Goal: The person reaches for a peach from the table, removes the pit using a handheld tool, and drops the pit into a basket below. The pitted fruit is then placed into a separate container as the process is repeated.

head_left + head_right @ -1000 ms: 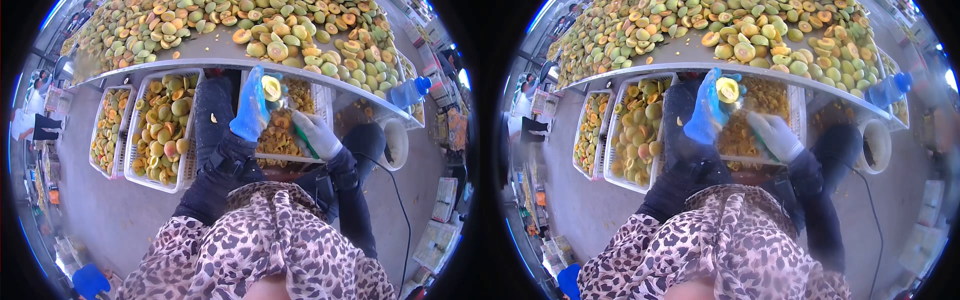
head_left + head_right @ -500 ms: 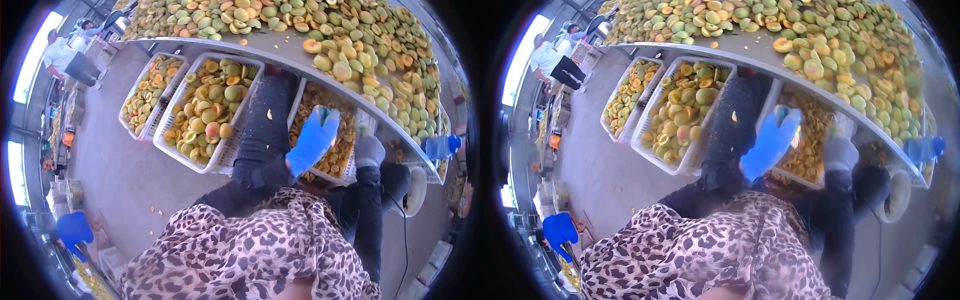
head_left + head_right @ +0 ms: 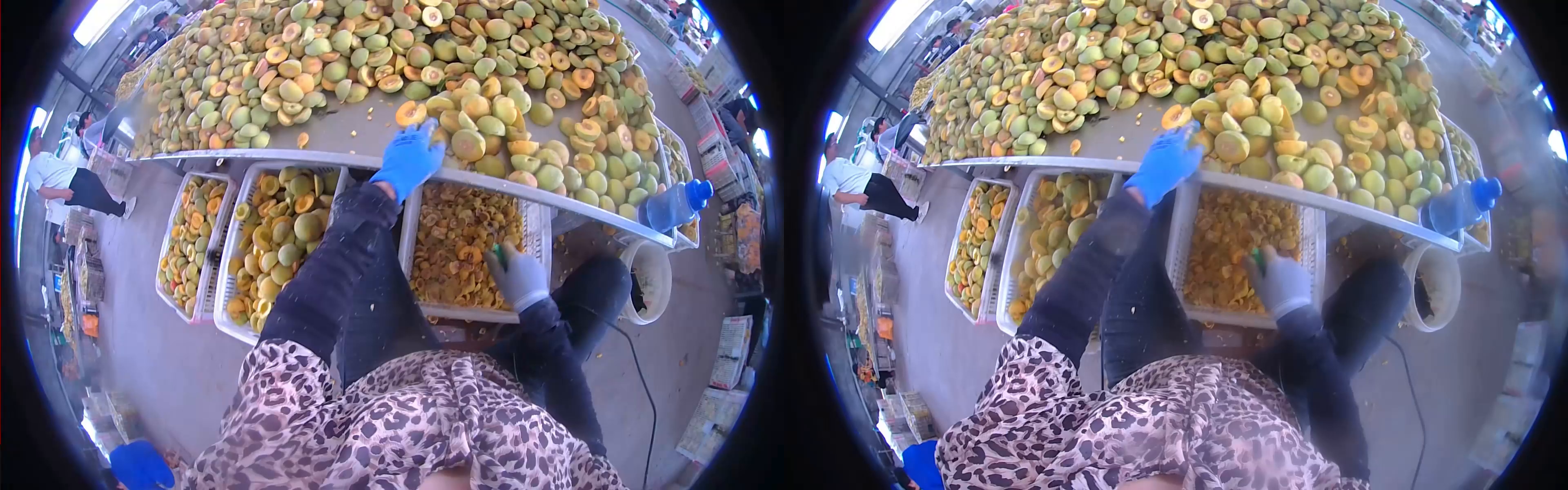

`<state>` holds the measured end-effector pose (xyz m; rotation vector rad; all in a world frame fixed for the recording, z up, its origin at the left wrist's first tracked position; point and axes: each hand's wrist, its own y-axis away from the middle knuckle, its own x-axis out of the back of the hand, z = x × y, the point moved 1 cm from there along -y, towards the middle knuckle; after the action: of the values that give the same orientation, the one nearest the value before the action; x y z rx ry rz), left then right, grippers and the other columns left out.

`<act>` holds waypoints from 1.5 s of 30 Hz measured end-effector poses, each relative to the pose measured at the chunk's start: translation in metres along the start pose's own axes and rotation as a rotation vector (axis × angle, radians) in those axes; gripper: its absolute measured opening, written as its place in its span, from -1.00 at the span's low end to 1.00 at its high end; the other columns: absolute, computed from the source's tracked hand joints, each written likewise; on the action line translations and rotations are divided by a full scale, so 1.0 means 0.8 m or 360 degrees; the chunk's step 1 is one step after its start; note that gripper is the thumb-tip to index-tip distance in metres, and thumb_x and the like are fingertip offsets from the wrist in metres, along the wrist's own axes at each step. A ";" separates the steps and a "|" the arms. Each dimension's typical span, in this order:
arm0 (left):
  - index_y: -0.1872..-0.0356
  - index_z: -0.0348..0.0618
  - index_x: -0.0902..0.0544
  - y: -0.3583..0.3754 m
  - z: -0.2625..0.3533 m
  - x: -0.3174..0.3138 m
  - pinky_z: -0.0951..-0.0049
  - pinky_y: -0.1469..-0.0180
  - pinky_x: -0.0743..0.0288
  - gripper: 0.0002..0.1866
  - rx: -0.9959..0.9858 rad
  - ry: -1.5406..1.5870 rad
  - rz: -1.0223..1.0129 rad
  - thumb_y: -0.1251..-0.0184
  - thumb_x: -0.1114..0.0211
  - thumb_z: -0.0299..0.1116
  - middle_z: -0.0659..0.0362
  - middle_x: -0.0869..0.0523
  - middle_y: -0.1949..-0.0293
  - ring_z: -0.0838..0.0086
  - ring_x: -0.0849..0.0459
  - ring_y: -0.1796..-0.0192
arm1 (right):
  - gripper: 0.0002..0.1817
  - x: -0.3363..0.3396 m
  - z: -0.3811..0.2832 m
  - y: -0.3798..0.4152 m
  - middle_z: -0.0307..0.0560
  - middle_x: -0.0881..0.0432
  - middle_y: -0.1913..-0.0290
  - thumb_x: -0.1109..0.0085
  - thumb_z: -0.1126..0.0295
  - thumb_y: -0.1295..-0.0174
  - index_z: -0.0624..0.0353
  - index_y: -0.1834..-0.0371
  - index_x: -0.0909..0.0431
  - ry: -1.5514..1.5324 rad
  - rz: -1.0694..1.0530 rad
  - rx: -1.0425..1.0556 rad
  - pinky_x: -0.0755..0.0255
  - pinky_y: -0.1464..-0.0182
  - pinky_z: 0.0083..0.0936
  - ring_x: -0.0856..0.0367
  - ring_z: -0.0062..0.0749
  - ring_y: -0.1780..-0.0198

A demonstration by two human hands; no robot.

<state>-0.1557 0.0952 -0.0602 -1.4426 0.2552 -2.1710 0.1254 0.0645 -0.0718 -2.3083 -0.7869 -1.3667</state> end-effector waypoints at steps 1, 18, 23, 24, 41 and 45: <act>-0.08 -0.28 -0.46 -0.012 0.001 -0.012 0.08 -0.11 -0.40 -0.46 0.0122 -0.0106 -0.0275 -0.14 -0.24 -0.13 -0.13 -0.55 -0.04 0.01 -0.50 -0.10 | -0.63 0.000 -0.001 0.001 0.23 -0.56 0.56 -0.03 0.01 -0.29 0.14 0.34 -0.45 0.0003 0.0005 -0.0008 -0.44 0.40 -0.02 -0.59 0.18 0.45; -0.08 -0.24 -0.50 0.048 0.090 0.075 0.46 0.05 -0.58 -0.35 0.0893 0.2460 -0.0469 -0.43 0.16 0.21 0.12 -0.66 0.08 0.49 -0.67 0.10 | -0.72 0.088 -0.088 -0.052 0.09 -0.57 0.60 -0.07 0.13 -0.30 0.13 0.20 -0.47 -0.0308 0.0446 0.0522 -0.43 0.49 -0.15 -0.59 0.02 0.53; -0.17 -0.32 -0.34 0.091 0.123 0.091 0.44 -0.04 -0.53 -0.38 0.0383 0.2041 -0.0109 -0.37 -0.15 0.04 0.07 -0.62 0.06 0.44 -0.62 0.04 | -0.65 0.081 -0.102 -0.031 0.04 -0.54 0.68 -0.01 0.06 -0.33 0.16 0.31 -0.44 -0.0176 0.0306 0.0517 -0.44 0.53 -0.16 -0.57 -0.04 0.62; -0.21 -0.34 -0.29 0.096 0.118 0.083 0.44 -0.04 -0.52 -0.32 0.0355 0.1988 -0.0088 -0.31 -0.23 0.02 0.05 -0.60 0.05 0.43 -0.61 0.03 | -0.65 0.081 -0.104 -0.025 0.04 -0.54 0.68 -0.01 0.06 -0.33 0.16 0.31 -0.44 -0.0175 0.0299 0.0519 -0.44 0.53 -0.16 -0.57 -0.04 0.62; 0.14 -0.37 -0.59 0.138 0.166 0.088 0.42 0.03 -0.52 -0.28 0.0501 0.2090 0.0481 -0.49 0.31 0.16 0.04 -0.68 0.24 0.34 -0.65 0.19 | -0.62 0.072 -0.115 0.025 -0.17 -0.48 0.65 0.11 0.16 -0.44 0.30 0.19 -0.52 -0.1377 -0.0452 -0.0086 -0.27 0.61 -0.53 -0.38 -0.60 0.70; 0.23 -0.36 -0.59 0.140 0.162 0.104 0.35 0.11 -0.56 -0.31 0.0681 0.2515 0.0392 -0.49 0.29 0.14 -0.02 -0.69 0.33 0.28 -0.67 0.30 | -0.61 0.069 -0.119 0.034 -0.09 -0.52 0.60 0.05 0.16 -0.41 0.32 0.20 -0.58 -0.1165 -0.0366 0.0195 -0.34 0.46 -0.47 -0.48 -0.56 0.54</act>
<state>-0.0290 -0.0264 0.0131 0.6971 0.4019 -2.4062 0.0980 0.0071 0.0217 -2.6821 -1.3301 -0.4800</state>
